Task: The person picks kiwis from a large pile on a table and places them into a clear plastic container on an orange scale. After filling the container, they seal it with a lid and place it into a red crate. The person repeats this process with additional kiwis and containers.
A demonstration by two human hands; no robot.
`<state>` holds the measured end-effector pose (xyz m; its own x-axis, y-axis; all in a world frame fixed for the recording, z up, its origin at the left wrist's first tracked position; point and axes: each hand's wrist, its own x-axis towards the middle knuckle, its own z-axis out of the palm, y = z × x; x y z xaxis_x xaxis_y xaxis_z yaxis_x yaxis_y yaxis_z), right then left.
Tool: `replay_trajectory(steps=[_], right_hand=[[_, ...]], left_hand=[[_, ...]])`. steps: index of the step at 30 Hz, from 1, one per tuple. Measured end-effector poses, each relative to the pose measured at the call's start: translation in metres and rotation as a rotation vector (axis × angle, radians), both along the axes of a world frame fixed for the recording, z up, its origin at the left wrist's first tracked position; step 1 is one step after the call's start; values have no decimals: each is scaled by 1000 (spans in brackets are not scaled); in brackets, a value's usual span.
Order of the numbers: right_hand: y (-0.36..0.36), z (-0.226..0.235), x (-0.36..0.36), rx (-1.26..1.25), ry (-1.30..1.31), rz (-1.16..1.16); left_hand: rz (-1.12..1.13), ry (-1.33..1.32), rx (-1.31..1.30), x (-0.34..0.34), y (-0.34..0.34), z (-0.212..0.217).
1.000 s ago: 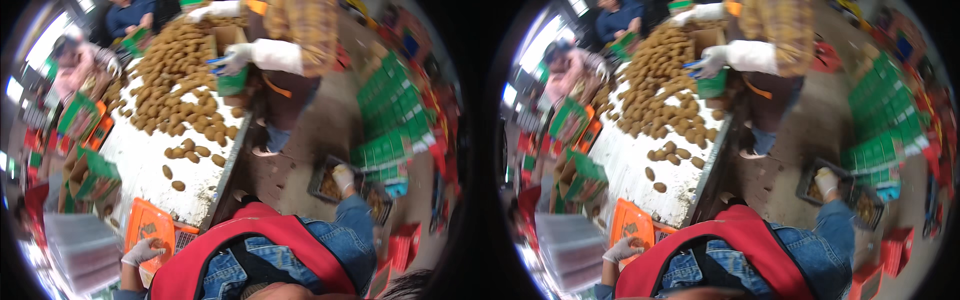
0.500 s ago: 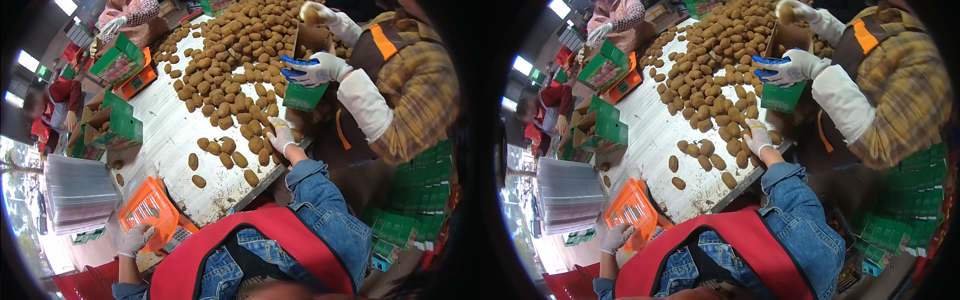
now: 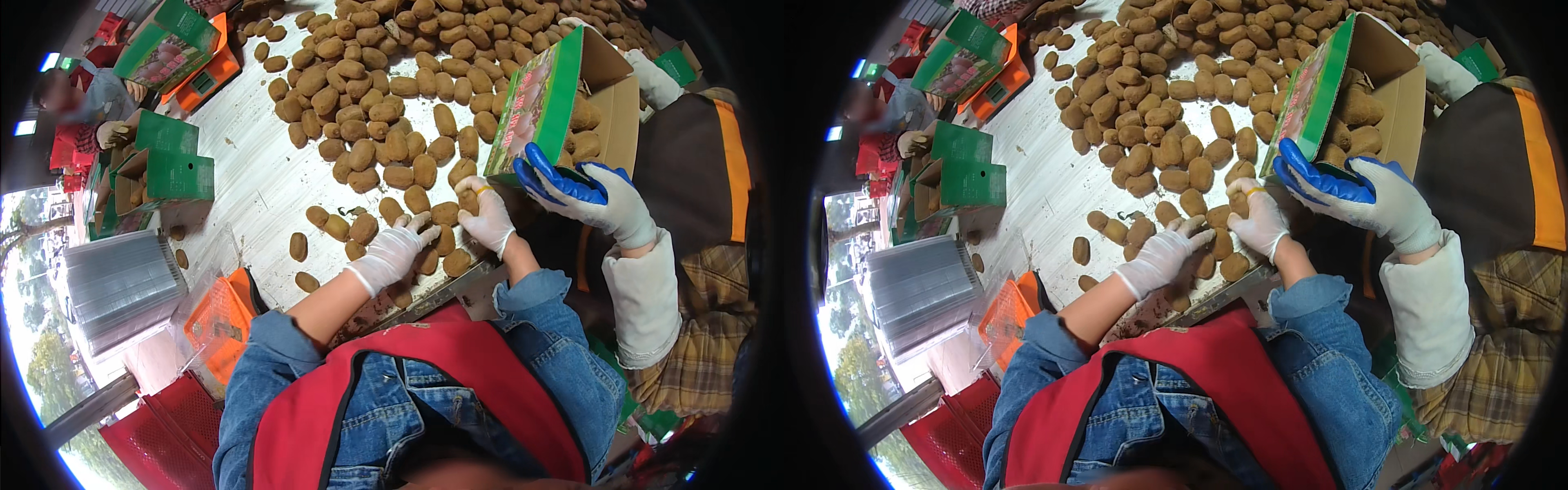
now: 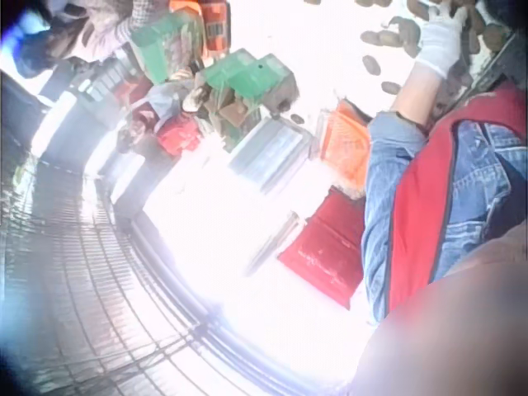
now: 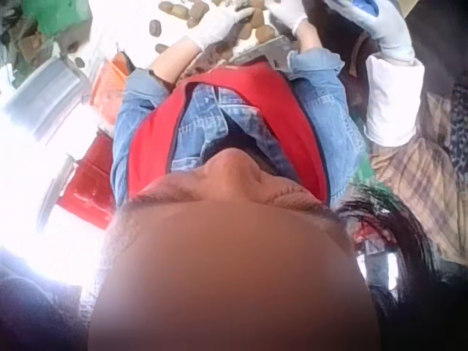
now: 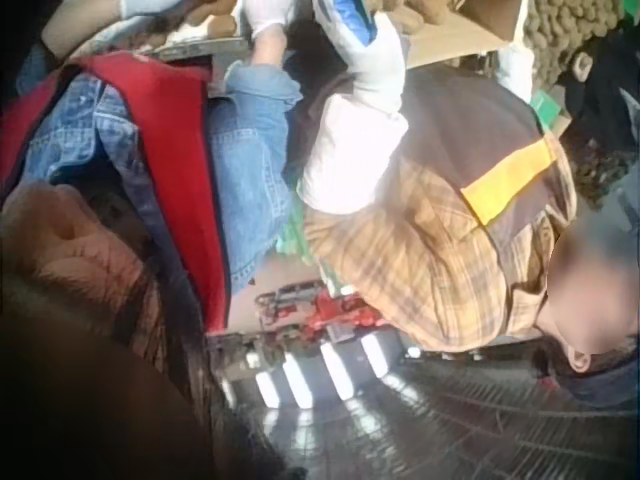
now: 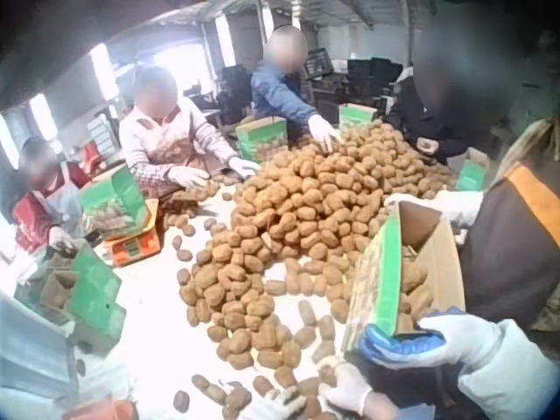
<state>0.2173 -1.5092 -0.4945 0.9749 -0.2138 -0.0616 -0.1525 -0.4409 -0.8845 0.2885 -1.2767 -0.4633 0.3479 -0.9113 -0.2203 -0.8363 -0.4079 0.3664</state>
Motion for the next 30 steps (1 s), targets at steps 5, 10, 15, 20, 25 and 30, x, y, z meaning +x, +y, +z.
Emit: replay_trajectory(steps=[5,10,15,20,25,30], right_hand=[[13,17,-28,-375,238,152],[28,20,-12,-511,502,450],[35,25,9,-647,536,548],[37,24,15,-714,586,570],[36,14,11,-585,367,377],[72,35,20,193,233,200]], left_hand=[[96,114,126,-8,0,-37],[305,163,-59,6,9,-14],[93,-258,235,33,-46,-23],[202,-124,197,36,-47,-28],[976,1453,-481,32,18,28],[930,1380,-937,-3,138,153]])
